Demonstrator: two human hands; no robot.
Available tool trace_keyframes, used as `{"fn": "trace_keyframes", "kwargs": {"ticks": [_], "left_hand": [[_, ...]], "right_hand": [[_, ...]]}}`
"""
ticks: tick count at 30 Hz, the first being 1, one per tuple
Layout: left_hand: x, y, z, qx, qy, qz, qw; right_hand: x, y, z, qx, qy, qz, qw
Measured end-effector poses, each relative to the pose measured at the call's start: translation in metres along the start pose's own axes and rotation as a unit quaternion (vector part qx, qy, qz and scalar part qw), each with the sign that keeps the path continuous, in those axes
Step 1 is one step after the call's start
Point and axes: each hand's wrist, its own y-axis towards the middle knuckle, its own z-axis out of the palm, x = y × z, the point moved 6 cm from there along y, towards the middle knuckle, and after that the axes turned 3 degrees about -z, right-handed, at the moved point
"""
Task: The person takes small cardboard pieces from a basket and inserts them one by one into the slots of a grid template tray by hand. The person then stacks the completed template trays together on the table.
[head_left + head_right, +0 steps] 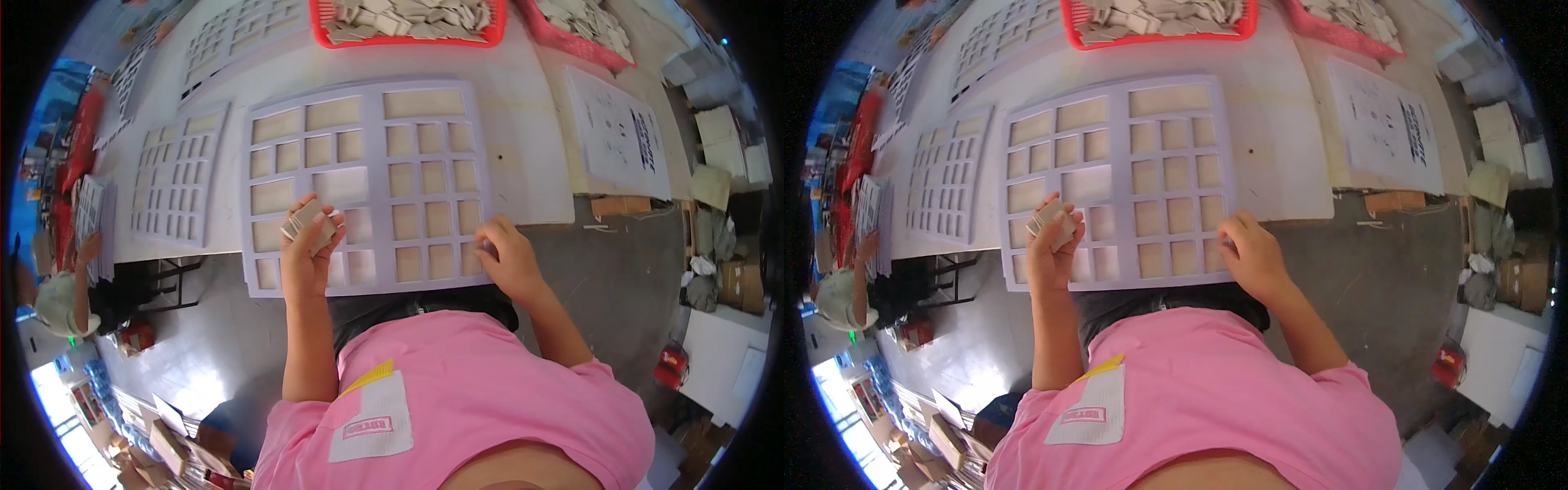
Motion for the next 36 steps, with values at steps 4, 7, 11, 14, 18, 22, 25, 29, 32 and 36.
{"fn": "trace_keyframes", "kwargs": {"ticks": [4,7,11,14,18,22,25,29,32,36], "left_hand": [[-0.04,0.002,-0.045,-0.083,-0.025,0.069,0.994],[-0.088,-0.001,-0.107,-0.203,-0.059,0.182,0.96],[-0.124,0.0,-0.202,-0.328,-0.077,0.27,0.902],[-0.123,0.029,-0.313,-0.38,0.029,0.208,0.901],[-0.123,0.049,-0.33,-0.562,0.131,0.198,0.792],[-0.129,0.05,-0.316,-0.62,0.288,0.16,0.712],[-0.14,0.036,-0.304,-0.606,0.335,0.141,0.708],[-0.135,0.028,-0.324,-0.571,0.329,0.16,0.735],[-0.115,0.028,-0.36,-0.381,0.055,0.057,0.921],[-0.145,-0.035,-0.279,-0.334,-0.148,0.137,0.921]], "right_hand": [[0.011,0.008,0.005,0.046,-0.076,-0.039,0.995],[0.019,0.018,0.002,0.11,-0.074,-0.039,0.99],[0.037,0.041,-0.006,0.133,0.053,-0.021,0.99],[0.058,0.065,0.0,0.113,0.075,-0.027,0.99],[0.108,0.092,0.024,0.146,0.109,-0.081,0.98],[0.155,0.111,0.058,0.208,0.161,-0.141,0.954],[0.183,0.125,0.084,0.246,0.167,-0.157,0.942],[0.213,0.142,0.123,0.257,0.191,-0.192,0.928],[0.22,0.153,0.168,0.315,0.275,-0.138,0.898],[0.254,0.149,0.207,0.351,0.403,-0.014,0.845]]}}
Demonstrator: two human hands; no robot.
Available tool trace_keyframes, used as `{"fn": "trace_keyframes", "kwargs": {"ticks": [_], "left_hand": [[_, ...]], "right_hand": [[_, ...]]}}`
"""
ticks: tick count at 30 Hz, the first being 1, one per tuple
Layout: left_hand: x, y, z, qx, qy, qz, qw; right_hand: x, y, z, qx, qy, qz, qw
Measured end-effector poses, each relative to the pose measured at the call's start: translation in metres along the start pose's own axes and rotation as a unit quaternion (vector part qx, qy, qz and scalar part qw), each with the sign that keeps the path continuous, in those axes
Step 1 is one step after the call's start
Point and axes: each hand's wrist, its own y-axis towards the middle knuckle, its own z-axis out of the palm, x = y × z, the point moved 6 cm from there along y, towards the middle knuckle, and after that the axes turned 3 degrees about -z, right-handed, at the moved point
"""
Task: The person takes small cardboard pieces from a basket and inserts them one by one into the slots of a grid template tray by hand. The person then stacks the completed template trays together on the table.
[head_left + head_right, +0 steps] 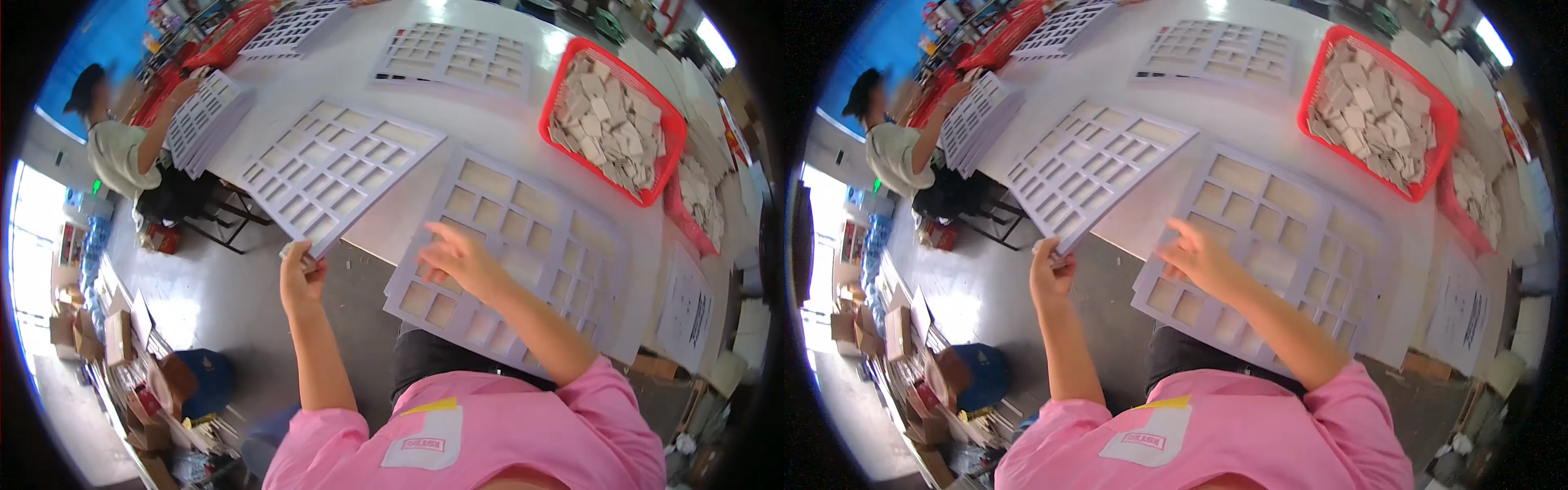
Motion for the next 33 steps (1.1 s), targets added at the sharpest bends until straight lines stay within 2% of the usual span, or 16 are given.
{"fn": "trace_keyframes", "kwargs": {"ticks": [2,3,5,8,10,13,16,17,18,20,21,22,24,28,32,33], "left_hand": [[-0.009,-0.067,0.032,-0.009,-0.007,0.041,0.999],[-0.005,-0.097,0.041,-0.025,-0.002,0.057,0.998],[0.021,-0.139,0.048,0.011,0.055,0.026,0.998],[0.067,-0.167,0.051,0.175,0.096,-0.106,0.974],[0.094,-0.184,0.053,0.308,0.155,-0.21,0.915],[0.095,-0.226,0.065,0.521,0.328,-0.258,0.744],[0.089,-0.228,0.075,0.518,0.234,-0.249,0.784],[0.091,-0.222,0.079,0.454,0.193,-0.262,0.829],[0.097,-0.213,0.084,0.432,0.141,-0.25,0.855],[0.112,-0.21,0.107,0.368,0.116,-0.245,0.889],[0.123,-0.213,0.12,0.374,0.114,-0.273,0.879],[0.135,-0.218,0.133,0.379,0.112,-0.301,0.868],[0.164,-0.229,0.158,0.406,0.127,-0.34,0.839],[0.228,-0.247,0.19,0.454,0.153,-0.381,0.791],[0.25,-0.26,0.211,0.471,0.172,-0.401,0.767],[0.252,-0.261,0.214,0.473,0.167,-0.404,0.765]], "right_hand": [[0.007,0.007,0.014,-0.027,0.095,0.031,0.995],[0.01,0.009,0.016,-0.035,0.109,0.011,0.993],[0.011,0.007,0.013,-0.049,0.134,-0.029,0.989],[-0.001,-0.008,-0.021,-0.086,0.123,-0.102,0.983],[-0.009,-0.039,-0.061,-0.129,0.086,-0.12,0.981],[-0.009,-0.112,-0.12,-0.241,0.063,-0.128,0.96],[-0.02,-0.188,-0.167,-0.3,0.084,-0.091,0.946],[-0.029,-0.213,-0.18,-0.334,0.073,-0.064,0.938],[-0.037,-0.235,-0.191,-0.341,0.05,-0.043,0.938],[-0.055,-0.273,-0.209,-0.359,0.007,-0.005,0.933],[-0.061,-0.285,-0.214,-0.373,-0.011,-0.004,0.928],[-0.06,-0.294,-0.217,-0.402,-0.172,-0.008,0.899],[-0.053,-0.305,-0.213,-0.424,-0.473,-0.008,0.772],[-0.029,-0.279,-0.185,-0.37,-0.323,-0.13,0.861],[0.004,-0.25,-0.159,-0.284,-0.271,-0.227,0.891],[0.002,-0.247,-0.163,-0.28,-0.26,-0.217,0.898]]}}
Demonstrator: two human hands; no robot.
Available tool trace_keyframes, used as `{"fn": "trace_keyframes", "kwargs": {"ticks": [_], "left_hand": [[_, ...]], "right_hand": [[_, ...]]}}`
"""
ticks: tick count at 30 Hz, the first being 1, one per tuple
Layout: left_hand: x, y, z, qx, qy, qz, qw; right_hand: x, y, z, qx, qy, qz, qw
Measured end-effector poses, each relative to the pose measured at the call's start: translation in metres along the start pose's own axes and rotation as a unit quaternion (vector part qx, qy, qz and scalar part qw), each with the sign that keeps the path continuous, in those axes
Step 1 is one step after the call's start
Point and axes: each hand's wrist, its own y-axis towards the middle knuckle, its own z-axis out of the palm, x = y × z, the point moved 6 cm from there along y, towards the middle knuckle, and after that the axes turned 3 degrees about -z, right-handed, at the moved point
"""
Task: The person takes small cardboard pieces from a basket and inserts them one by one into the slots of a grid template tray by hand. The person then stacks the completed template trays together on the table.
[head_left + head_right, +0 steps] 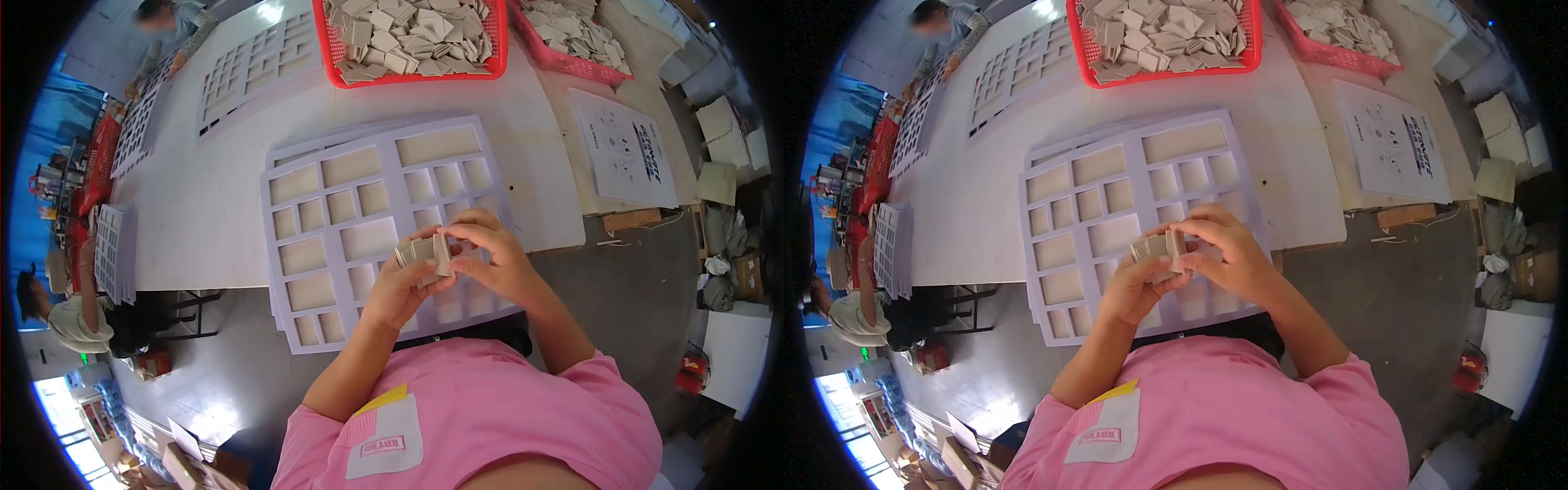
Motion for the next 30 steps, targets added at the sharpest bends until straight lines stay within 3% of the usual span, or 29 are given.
{"fn": "trace_keyframes", "kwargs": {"ticks": [5,8,14,20,23,26,30], "left_hand": [[0.002,0.011,0.004,0.012,-0.002,0.003,1.0],[-0.002,0.017,-0.003,-0.058,-0.022,0.03,0.998],[-0.023,0.032,-0.008,-0.18,0.136,0.148,0.963],[-0.039,0.026,-0.021,-0.274,0.153,0.228,0.922],[-0.045,0.022,-0.02,-0.298,0.179,0.233,0.908],[-0.048,0.036,-0.014,-0.316,0.205,0.278,0.884],[-0.051,0.047,-0.012,-0.312,0.217,0.287,0.879]], "right_hand": [[-0.02,0.015,-0.006,-0.004,0.003,0.007,1.0],[-0.017,0.026,-0.008,-0.022,-0.046,-0.019,0.999],[-0.024,0.043,-0.004,-0.075,-0.147,-0.038,0.986],[-0.079,0.073,-0.028,-0.101,0.007,0.099,0.99],[-0.081,0.084,-0.023,-0.003,0.076,0.138,0.988],[-0.062,0.076,-0.004,0.0,0.108,0.144,0.984],[-0.061,0.069,0.0,0.01,0.035,0.112,0.993]]}}
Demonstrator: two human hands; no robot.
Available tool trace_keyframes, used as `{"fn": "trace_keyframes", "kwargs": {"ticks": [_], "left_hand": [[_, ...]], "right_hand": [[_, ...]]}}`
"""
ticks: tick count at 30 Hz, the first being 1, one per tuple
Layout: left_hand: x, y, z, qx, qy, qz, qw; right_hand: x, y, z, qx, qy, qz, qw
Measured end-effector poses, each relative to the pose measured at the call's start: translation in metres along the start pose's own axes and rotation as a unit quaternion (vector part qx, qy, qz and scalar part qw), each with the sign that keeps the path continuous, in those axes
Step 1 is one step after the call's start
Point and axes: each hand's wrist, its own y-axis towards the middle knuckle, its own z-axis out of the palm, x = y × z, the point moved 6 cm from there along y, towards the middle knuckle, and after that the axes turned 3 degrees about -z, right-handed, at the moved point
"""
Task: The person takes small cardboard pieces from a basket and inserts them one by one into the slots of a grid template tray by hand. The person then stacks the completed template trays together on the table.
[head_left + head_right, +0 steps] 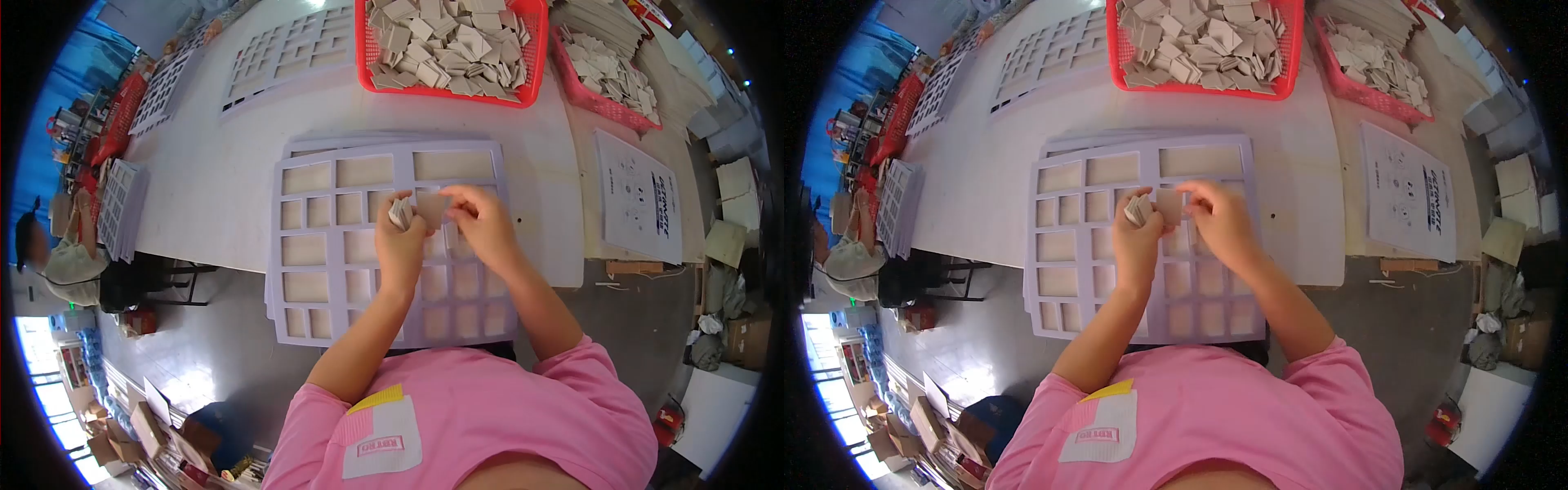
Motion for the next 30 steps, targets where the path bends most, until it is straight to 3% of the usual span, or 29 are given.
{"fn": "trace_keyframes", "kwargs": {"ticks": [8,11,14,17,20,23,26,30], "left_hand": [[0.004,0.008,-0.015,-0.03,-0.049,-0.008,0.998],[0.008,0.011,-0.028,-0.044,-0.073,-0.01,0.996],[0.002,0.007,-0.036,-0.046,-0.085,-0.017,0.995],[0.002,0.005,-0.041,-0.041,-0.09,-0.025,0.995],[0.004,0.003,-0.041,-0.039,-0.095,-0.035,0.994],[0.006,0.002,-0.041,-0.033,-0.092,-0.038,0.994],[0.008,0.0,-0.04,-0.021,-0.091,-0.034,0.995],[0.005,-0.003,-0.038,-0.009,-0.081,-0.035,0.996]], "right_hand": [[-0.017,0.004,-0.006,0.017,0.076,0.101,0.992],[-0.008,-0.01,-0.012,0.02,-0.067,0.047,0.996],[0.016,-0.032,-0.021,0.025,-0.16,-0.069,0.984],[0.01,-0.056,-0.013,0.109,-0.247,-0.119,0.956],[0.004,-0.063,-0.009,0.131,-0.272,-0.163,0.939],[-0.003,-0.059,-0.016,0.076,-0.234,-0.175,0.953],[-0.009,-0.032,-0.036,-0.016,-0.148,-0.047,0.988],[-0.002,0.015,-0.046,-0.012,-0.132,-0.06,0.989]]}}
